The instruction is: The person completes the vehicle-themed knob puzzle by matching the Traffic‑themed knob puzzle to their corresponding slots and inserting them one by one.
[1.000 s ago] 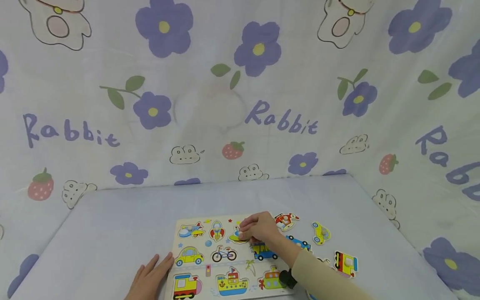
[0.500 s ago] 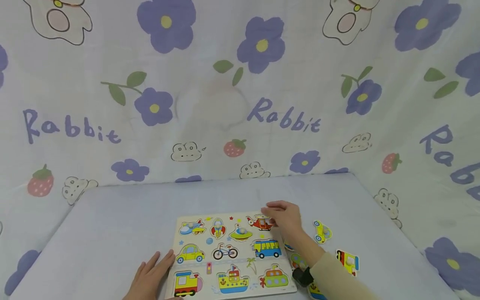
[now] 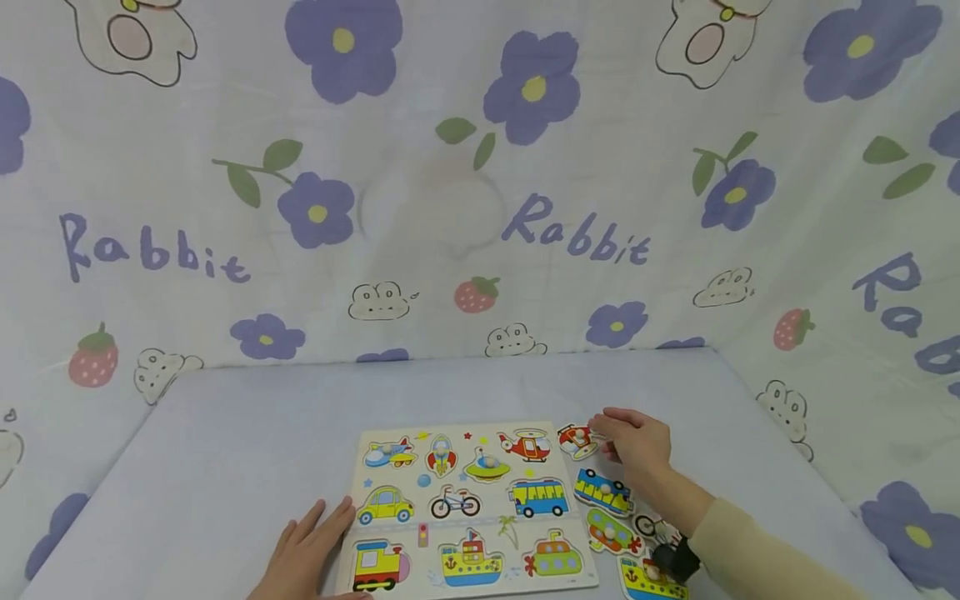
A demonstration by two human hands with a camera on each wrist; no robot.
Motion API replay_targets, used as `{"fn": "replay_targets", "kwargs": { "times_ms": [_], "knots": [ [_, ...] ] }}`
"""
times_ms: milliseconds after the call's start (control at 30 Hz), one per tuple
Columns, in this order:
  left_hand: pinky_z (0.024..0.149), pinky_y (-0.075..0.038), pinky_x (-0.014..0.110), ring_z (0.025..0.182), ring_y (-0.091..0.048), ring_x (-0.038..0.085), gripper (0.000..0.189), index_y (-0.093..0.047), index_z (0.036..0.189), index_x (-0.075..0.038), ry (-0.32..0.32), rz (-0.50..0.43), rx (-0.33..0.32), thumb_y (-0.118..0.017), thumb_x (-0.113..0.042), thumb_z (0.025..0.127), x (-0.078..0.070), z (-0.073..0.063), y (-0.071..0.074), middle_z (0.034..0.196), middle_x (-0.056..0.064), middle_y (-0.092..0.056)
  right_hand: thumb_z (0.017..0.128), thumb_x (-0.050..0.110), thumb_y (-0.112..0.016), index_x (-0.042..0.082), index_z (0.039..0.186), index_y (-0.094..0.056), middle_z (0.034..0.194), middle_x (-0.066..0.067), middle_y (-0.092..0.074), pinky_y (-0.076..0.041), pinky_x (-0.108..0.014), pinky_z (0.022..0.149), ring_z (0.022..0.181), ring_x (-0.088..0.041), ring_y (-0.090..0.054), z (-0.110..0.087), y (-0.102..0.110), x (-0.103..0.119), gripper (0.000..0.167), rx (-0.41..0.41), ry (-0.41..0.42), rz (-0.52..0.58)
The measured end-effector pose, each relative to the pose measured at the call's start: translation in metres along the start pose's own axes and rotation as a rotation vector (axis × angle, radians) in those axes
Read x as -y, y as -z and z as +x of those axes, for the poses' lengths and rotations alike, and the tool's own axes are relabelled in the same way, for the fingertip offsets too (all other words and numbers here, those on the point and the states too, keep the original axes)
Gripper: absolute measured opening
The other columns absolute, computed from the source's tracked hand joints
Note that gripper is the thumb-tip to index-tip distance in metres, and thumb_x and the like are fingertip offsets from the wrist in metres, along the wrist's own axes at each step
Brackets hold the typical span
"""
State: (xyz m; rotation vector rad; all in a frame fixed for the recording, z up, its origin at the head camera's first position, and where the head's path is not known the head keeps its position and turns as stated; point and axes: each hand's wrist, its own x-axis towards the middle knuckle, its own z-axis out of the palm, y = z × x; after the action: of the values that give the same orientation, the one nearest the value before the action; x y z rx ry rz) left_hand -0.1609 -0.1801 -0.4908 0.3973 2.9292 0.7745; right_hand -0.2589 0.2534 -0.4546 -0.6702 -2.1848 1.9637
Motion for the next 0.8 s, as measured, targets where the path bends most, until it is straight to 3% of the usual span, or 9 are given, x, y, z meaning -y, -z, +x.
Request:
{"fn": "replay_targets", "kwargs": {
  "times_ms": [367,567,800],
  "knots": [
    [0.109,-0.009,0.071,0.142,-0.021,0.044,0.113,-0.046,0.146,-0.005,-0.002,-0.004,-0.002,-0.068,-0.081,0.065,0.002,-0.002,-0.001,0.150,0.008,-0.044,0.088,0.017,-0.076,0.004,0.126,-0.062,0.106,-0.009,-0.071,-0.051,-0.021,0.057,0.067,-0.016,-0.058,-0.001,-0.003,-0.018,0.042,0.007,-0.027,-0.026],
    [0.109,-0.008,0.071,0.142,-0.020,0.043,0.113,-0.046,0.146,-0.005,0.015,-0.009,0.001,-0.069,-0.079,0.064,0.001,0.001,0.000,0.151,0.007,-0.043,0.084,0.025,-0.081,0.005,0.116,-0.068,0.101,-0.009,-0.069,-0.052,-0.024,0.059,0.077,-0.018,-0.062,-0.001,-0.002,-0.020,0.040,0.001,-0.028,-0.104],
    [0.109,-0.008,0.071,0.142,-0.021,0.044,0.112,-0.046,0.146,-0.004,0.009,-0.001,-0.005,-0.067,-0.080,0.067,-0.001,-0.002,0.002,0.150,0.008,-0.044,0.084,0.019,-0.081,0.003,0.122,-0.062,0.101,-0.008,-0.073,-0.055,-0.024,0.066,0.084,-0.017,-0.066,-0.002,-0.003,-0.016,0.046,0.008,-0.005,-0.079]
  ]
}}
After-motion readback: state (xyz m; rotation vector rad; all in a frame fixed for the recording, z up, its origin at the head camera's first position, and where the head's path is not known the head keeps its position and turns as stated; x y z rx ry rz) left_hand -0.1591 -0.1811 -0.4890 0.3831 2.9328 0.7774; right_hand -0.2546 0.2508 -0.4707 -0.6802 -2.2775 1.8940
